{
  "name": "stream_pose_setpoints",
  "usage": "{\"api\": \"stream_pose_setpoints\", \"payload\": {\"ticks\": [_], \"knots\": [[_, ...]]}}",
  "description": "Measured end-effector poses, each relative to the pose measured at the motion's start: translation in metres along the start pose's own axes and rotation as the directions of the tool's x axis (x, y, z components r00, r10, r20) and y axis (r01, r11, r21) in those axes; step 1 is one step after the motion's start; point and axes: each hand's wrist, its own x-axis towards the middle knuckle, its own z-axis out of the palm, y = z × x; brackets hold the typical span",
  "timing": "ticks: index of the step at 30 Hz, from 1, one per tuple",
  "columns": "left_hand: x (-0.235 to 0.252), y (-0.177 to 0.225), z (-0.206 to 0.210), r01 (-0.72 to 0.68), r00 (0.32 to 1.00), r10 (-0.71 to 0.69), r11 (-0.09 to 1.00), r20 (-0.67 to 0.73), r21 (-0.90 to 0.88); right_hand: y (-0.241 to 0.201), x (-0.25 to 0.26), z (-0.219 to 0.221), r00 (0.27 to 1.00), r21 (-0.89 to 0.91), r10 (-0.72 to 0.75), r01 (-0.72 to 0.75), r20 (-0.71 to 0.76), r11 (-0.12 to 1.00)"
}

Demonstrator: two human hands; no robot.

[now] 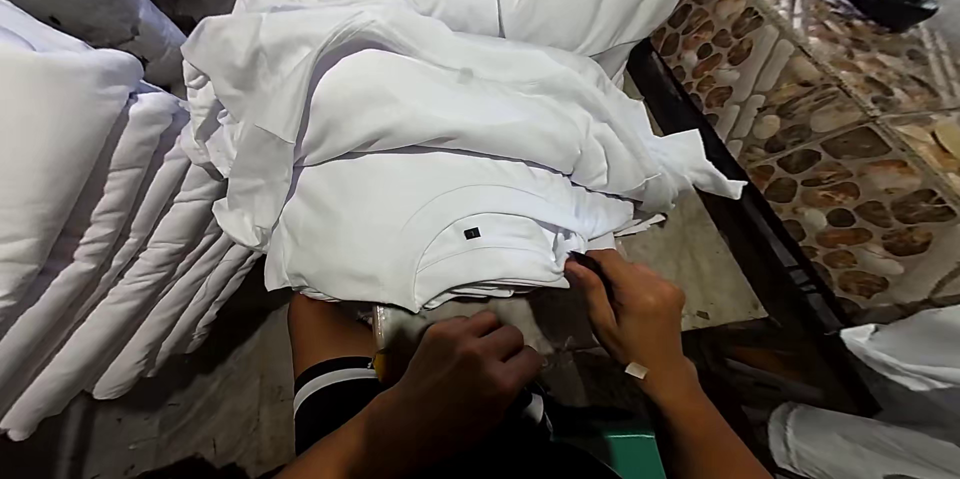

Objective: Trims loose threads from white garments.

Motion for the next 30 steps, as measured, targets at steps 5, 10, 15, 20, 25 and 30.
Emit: {"api": "stream_pose_setpoints", "payload": {"ticks": [5, 10, 15, 20, 25, 30], "knots": [[-0.013, 0.004, -0.026, 0.179, 0.969, -0.173, 0.984, -0.177, 0.018, 0.010, -0.002, -0.001, 0.989, 0.164, -0.072, 0.093, -0.131, 0.982], [-0.028, -0.027, -0.028, 0.658, 0.752, -0.568, 0.682, -0.336, 0.320, 0.018, 0.010, 0.013, 0.935, 0.073, -0.321, 0.334, -0.153, 0.940], [-0.042, -0.037, -0.026, 0.581, 0.560, -0.491, 0.807, -0.667, -0.107, 0.024, 0.032, 0.006, 0.924, 0.166, -0.383, 0.380, -0.018, 0.910], [-0.020, -0.051, -0.039, -0.193, 0.370, -0.871, 0.269, -0.324, -0.943, 0.018, 0.042, -0.003, 0.886, 0.251, -0.377, 0.314, 0.271, 0.916], [-0.025, -0.057, -0.036, -0.146, 0.536, -0.774, 0.308, -0.337, -0.940, -0.005, 0.054, -0.001, 0.946, 0.339, -0.253, 0.175, 0.201, 0.924], [-0.027, -0.055, -0.034, 0.242, 0.661, -0.507, 0.842, -0.553, -0.483, -0.063, 0.072, 0.019, 0.965, 0.509, -0.259, 0.203, 0.040, 0.836]]}}
